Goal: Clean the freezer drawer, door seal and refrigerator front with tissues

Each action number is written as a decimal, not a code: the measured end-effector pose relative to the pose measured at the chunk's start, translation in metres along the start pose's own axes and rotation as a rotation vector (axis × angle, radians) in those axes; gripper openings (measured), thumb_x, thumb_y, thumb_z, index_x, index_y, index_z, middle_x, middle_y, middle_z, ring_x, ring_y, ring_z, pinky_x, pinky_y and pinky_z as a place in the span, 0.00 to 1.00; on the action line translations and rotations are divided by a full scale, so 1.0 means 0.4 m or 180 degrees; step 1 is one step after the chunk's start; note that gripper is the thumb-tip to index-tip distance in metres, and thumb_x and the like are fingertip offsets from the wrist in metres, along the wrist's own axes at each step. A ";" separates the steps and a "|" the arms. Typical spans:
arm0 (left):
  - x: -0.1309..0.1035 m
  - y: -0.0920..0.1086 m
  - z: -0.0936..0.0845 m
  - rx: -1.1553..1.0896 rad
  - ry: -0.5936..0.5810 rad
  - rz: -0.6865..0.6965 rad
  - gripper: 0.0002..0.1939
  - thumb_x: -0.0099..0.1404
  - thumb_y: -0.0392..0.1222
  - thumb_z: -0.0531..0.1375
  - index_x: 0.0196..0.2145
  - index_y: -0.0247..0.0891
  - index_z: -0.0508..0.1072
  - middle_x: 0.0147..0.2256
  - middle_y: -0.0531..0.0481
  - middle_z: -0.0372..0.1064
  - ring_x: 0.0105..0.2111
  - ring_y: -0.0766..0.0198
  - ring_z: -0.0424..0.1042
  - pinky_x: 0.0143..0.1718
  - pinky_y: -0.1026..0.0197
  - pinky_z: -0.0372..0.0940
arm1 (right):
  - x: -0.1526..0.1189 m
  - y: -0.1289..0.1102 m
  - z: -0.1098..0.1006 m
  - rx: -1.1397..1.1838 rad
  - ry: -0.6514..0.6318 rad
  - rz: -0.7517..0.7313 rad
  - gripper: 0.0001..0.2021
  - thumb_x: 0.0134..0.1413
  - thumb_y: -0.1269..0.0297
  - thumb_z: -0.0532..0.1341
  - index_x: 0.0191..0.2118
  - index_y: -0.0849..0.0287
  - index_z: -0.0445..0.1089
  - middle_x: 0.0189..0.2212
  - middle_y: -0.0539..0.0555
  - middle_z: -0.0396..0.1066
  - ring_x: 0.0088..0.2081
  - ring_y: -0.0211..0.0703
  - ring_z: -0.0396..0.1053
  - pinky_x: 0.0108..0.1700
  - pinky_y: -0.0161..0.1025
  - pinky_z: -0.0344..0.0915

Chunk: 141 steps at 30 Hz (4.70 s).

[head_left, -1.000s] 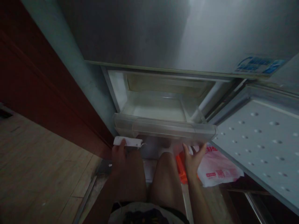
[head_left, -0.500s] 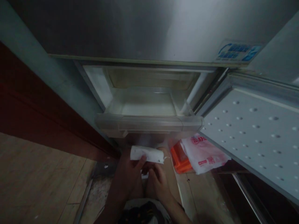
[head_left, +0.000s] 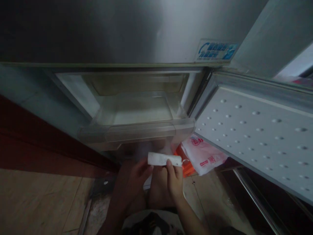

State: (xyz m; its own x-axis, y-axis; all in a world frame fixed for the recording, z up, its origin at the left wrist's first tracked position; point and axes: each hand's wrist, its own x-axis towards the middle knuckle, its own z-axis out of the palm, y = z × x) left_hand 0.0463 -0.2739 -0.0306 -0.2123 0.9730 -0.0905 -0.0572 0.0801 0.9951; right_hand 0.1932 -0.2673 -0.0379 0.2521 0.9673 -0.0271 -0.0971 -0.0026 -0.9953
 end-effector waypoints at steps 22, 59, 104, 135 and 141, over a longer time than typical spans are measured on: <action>0.173 0.108 0.067 -0.1347 0.0299 0.0591 0.19 0.52 0.55 0.67 0.27 0.34 0.77 0.29 0.46 0.78 0.31 0.61 0.78 0.39 0.59 0.72 | 0.244 -0.073 -0.065 0.0873 0.0281 -0.0321 0.17 0.48 0.49 0.64 0.23 0.60 0.71 0.20 0.47 0.70 0.25 0.36 0.67 0.32 0.35 0.64; 0.176 0.108 0.073 -0.1506 0.0349 0.0587 0.20 0.48 0.56 0.70 0.26 0.34 0.77 0.26 0.48 0.78 0.28 0.62 0.78 0.37 0.59 0.73 | 0.307 -0.043 -0.070 0.1632 0.0729 -0.0538 0.15 0.42 0.54 0.66 0.20 0.59 0.66 0.19 0.47 0.70 0.23 0.35 0.66 0.29 0.34 0.65; 0.175 0.113 0.076 -0.1602 0.0273 0.0559 0.20 0.47 0.55 0.71 0.26 0.34 0.77 0.26 0.47 0.78 0.29 0.61 0.78 0.38 0.58 0.74 | 0.259 0.035 -0.036 0.0370 0.0686 -0.0453 0.23 0.46 0.45 0.62 0.17 0.61 0.65 0.16 0.46 0.62 0.21 0.34 0.57 0.25 0.35 0.56; 0.176 0.110 0.074 -0.1551 0.0284 0.0565 0.20 0.48 0.55 0.70 0.26 0.34 0.76 0.26 0.47 0.78 0.29 0.60 0.79 0.39 0.57 0.74 | 0.233 0.024 -0.008 0.0260 0.0799 -0.0546 0.25 0.48 0.42 0.60 0.15 0.57 0.61 0.14 0.45 0.56 0.21 0.35 0.53 0.23 0.35 0.52; 0.176 0.108 0.072 -0.1533 0.0272 0.0557 0.20 0.49 0.55 0.70 0.27 0.34 0.77 0.27 0.46 0.78 0.29 0.61 0.78 0.38 0.58 0.74 | 0.259 0.010 -0.019 0.0447 0.0618 -0.0580 0.24 0.47 0.44 0.62 0.16 0.59 0.61 0.14 0.45 0.57 0.20 0.33 0.53 0.24 0.34 0.52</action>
State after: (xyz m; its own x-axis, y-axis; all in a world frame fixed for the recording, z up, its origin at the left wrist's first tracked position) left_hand 0.0570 -0.1958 0.0072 -0.3365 0.9402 0.0529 -0.4520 -0.2105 0.8668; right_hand 0.2262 -0.1692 -0.0455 0.4557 0.8820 0.1201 -0.1622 0.2150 -0.9631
